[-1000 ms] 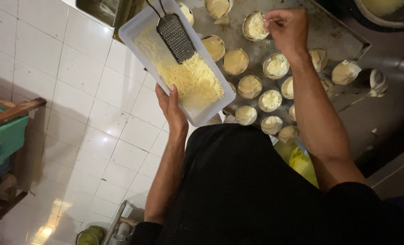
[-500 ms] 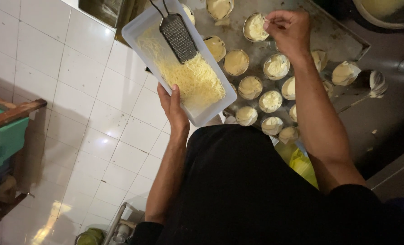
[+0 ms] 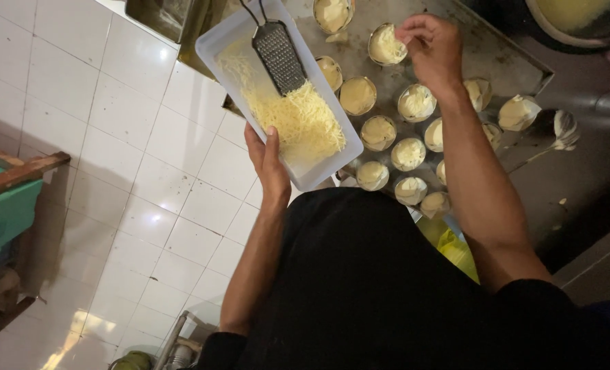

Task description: The person sprinkles shredded cheese by hand from a plastic container onto a tray of small, round, filled pastry shells. The person holds the container in the left hand and uses the right hand to distribute the cheese over the items.

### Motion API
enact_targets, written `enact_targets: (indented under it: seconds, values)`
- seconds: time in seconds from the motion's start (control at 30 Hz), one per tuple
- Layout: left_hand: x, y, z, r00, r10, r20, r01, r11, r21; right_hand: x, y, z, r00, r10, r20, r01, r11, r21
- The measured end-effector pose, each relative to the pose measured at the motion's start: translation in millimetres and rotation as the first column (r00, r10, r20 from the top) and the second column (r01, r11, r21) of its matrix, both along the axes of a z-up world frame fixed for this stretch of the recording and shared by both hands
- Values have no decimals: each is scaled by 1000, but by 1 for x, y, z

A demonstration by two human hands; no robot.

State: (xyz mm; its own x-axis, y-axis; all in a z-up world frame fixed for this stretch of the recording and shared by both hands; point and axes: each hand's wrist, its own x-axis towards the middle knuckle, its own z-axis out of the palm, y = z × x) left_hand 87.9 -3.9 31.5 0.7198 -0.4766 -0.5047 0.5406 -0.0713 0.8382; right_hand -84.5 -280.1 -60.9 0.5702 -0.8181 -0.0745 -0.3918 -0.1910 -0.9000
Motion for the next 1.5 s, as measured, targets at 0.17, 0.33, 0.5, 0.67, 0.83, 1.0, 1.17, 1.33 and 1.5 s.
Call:
enact_targets:
  seconds: [0.17, 0.33, 0.5, 0.67, 0.83, 1.0, 1.17, 1.33, 1.5]
  values:
    - [-2, -2, 4, 1000, -27, 11, 26, 998, 49, -6, 1, 3, 999, 31, 17, -32, 999, 31]
    - [-6, 0, -20, 999, 15, 32, -16, 1000, 24, 3, 39, 84, 995, 58, 77, -48, 991, -126]
    - [-14, 0, -22, 979, -120, 165, 124, 992, -17, 29, 110, 121, 910, 365, 195, -350, 930, -110]
    - [-26, 0, -30, 977, -121, 174, 136, 988, -74, 40, 157, 76, 846, 531, -43, -505, 775, -380]
    - [-35, 2, -27, 961, -132, 245, 161, 982, -102, 47, 167, 86, 858, 500, -118, -481, 703, -523]
    - [-50, 14, -17, 959, -194, 207, 212, 975, -71, 31, 170, 106, 854, 507, -114, -481, 686, -546]
    - [-72, 20, -7, 958, -210, 196, 233, 967, -106, 4, 180, 93, 859, 500, -109, -473, 693, -544]
    - [-95, 24, 10, 959, -182, 218, 203, 976, -77, -25, 189, 103, 883, 469, 13, -399, 766, -505]
    - [-111, 33, 20, 962, -165, 220, 175, 984, -28, -49, 196, 123, 900, 424, 97, -330, 811, -483]
